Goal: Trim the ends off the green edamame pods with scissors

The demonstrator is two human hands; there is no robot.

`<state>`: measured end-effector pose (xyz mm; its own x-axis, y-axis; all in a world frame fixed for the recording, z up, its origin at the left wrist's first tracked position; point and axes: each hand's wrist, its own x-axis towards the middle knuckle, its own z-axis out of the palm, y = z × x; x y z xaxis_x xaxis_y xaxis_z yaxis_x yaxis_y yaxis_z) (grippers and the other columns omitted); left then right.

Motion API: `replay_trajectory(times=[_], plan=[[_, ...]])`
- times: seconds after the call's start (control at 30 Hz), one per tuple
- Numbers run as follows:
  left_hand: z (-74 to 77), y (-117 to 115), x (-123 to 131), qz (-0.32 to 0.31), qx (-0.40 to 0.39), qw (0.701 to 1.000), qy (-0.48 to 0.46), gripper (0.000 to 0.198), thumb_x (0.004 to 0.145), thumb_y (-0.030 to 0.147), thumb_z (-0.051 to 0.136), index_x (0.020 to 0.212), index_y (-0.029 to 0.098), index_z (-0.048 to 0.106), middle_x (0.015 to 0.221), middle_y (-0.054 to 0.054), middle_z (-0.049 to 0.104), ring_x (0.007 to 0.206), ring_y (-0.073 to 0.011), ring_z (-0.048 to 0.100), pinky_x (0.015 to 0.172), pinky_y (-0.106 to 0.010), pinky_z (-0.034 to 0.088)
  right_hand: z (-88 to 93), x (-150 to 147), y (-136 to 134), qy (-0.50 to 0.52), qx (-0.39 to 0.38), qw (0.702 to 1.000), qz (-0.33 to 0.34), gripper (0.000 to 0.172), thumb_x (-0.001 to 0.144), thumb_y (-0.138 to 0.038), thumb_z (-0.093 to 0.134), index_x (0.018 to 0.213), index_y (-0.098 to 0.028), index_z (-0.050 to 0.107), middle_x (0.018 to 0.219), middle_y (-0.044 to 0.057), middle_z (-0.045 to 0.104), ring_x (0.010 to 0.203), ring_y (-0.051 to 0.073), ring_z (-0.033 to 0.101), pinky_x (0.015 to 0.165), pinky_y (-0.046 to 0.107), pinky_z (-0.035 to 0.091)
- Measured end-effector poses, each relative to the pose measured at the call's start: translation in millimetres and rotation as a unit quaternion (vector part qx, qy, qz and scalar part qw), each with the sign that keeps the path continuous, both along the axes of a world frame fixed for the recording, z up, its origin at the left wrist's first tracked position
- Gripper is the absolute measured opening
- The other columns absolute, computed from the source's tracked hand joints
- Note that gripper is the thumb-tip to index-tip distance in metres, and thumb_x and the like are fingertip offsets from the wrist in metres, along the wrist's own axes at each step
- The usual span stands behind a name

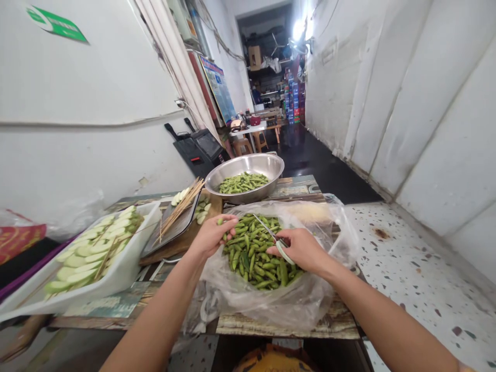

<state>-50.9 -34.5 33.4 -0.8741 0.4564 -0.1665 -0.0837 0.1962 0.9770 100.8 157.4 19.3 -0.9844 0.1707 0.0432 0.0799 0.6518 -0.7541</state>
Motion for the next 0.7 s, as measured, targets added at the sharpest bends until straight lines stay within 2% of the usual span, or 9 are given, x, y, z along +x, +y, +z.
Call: replay_trajectory(times=[0.03,0.07,0.17,0.2,0.27,0.37,0.5,0.6,0.7], plan=[[-3.1,8,-6,-0.014,-0.078,0.994,0.071,0.025,0.068,0.034,0.065,0.083,0.015,0.064,0.052,0.000,0.057,0.042,-0.0090,0.046,0.039,-0.018,0.028,-0.1,-1,1,0.001,0.010,1.000,-0.003,0.036,0.071,-0.052,0.063,0.077,-0.017,0.069,0.054,-0.003,0.044,0.053,0.011,0.036,0.049,0.023,0.024],[-6.1,15,-12,-0.026,-0.153,0.977,0.148,0.026,0.069,0.035,0.064,0.084,0.014,0.067,0.056,-0.003,0.061,0.047,-0.0116,0.051,0.044,-0.021,0.034,-0.1,-1,1,0.003,0.018,1.000,-0.006,0.036,0.071,-0.052,0.062,0.077,-0.017,0.069,0.054,-0.003,0.045,0.053,0.011,0.036,0.049,0.023,0.024],[-12.4,37,-27,-0.066,-0.350,0.868,0.346,0.025,0.070,0.034,0.064,0.085,0.018,0.073,0.079,-0.009,0.071,0.074,-0.0206,0.063,0.065,-0.027,0.044,0.4,-3,2,0.011,0.032,0.999,-0.007,0.036,0.073,-0.051,0.061,0.076,-0.017,0.069,0.054,-0.002,0.047,0.053,0.011,0.037,0.049,0.023,0.024],[-13.2,42,-31,-0.081,-0.391,0.836,0.376,0.024,0.070,0.034,0.063,0.086,0.019,0.073,0.085,-0.009,0.071,0.081,-0.0227,0.063,0.070,-0.028,0.044,0.3,-3,2,0.013,0.035,0.999,-0.008,0.036,0.073,-0.051,0.061,0.075,-0.017,0.069,0.054,-0.002,0.047,0.052,0.011,0.038,0.049,0.023,0.024],[-13.1,50,-37,-0.108,-0.429,0.804,0.397,0.026,0.071,0.033,0.062,0.091,0.020,0.073,0.091,-0.010,0.072,0.089,-0.0244,0.063,0.076,-0.029,0.044,-0.5,-4,2,0.016,0.040,0.999,-0.011,0.035,0.072,-0.051,0.061,0.075,-0.017,0.069,0.054,-0.001,0.049,0.052,0.012,0.038,0.049,0.023,0.024],[-11.8,56,-44,-0.137,-0.435,0.792,0.406,0.030,0.073,0.035,0.061,0.096,0.019,0.072,0.097,-0.010,0.071,0.093,-0.0241,0.063,0.079,-0.028,0.044,-2.9,-5,2,0.018,0.040,0.999,-0.009,0.036,0.071,-0.052,0.062,0.075,-0.017,0.069,0.056,-0.001,0.051,0.053,0.012,0.040,0.049,0.023,0.025],[-12.2,63,-49,-0.171,-0.451,0.775,0.408,0.032,0.082,0.033,0.047,0.086,0.017,0.074,0.088,-0.012,0.072,0.085,-0.0226,0.064,0.077,-0.028,0.045,-5.0,-5,2,0.024,0.037,0.999,-0.011,0.037,0.071,-0.053,0.062,0.076,-0.017,0.070,0.056,0.000,0.052,0.053,0.012,0.042,0.049,0.022,0.025],[-10.4,70,-50,-0.189,-0.453,0.768,0.410,0.026,0.078,0.029,0.053,0.085,0.017,0.074,0.089,-0.012,0.072,0.086,-0.0228,0.064,0.077,-0.027,0.044,-4.9,-5,2,0.023,0.046,0.999,-0.017,0.038,0.071,-0.053,0.062,0.079,-0.017,0.071,0.054,-0.001,0.051,0.051,0.012,0.041,0.048,0.022,0.024],[-2.5,72,-46,-0.200,-0.447,0.771,0.407,0.020,0.071,0.026,0.060,0.078,0.015,0.074,0.084,-0.013,0.071,0.083,-0.0234,0.063,0.074,-0.027,0.043,-4.7,-5,3,0.020,0.062,0.998,-0.018,0.038,0.072,-0.053,0.061,0.078,-0.017,0.071,0.053,-0.001,0.050,0.051,0.012,0.041,0.048,0.022,0.024]])
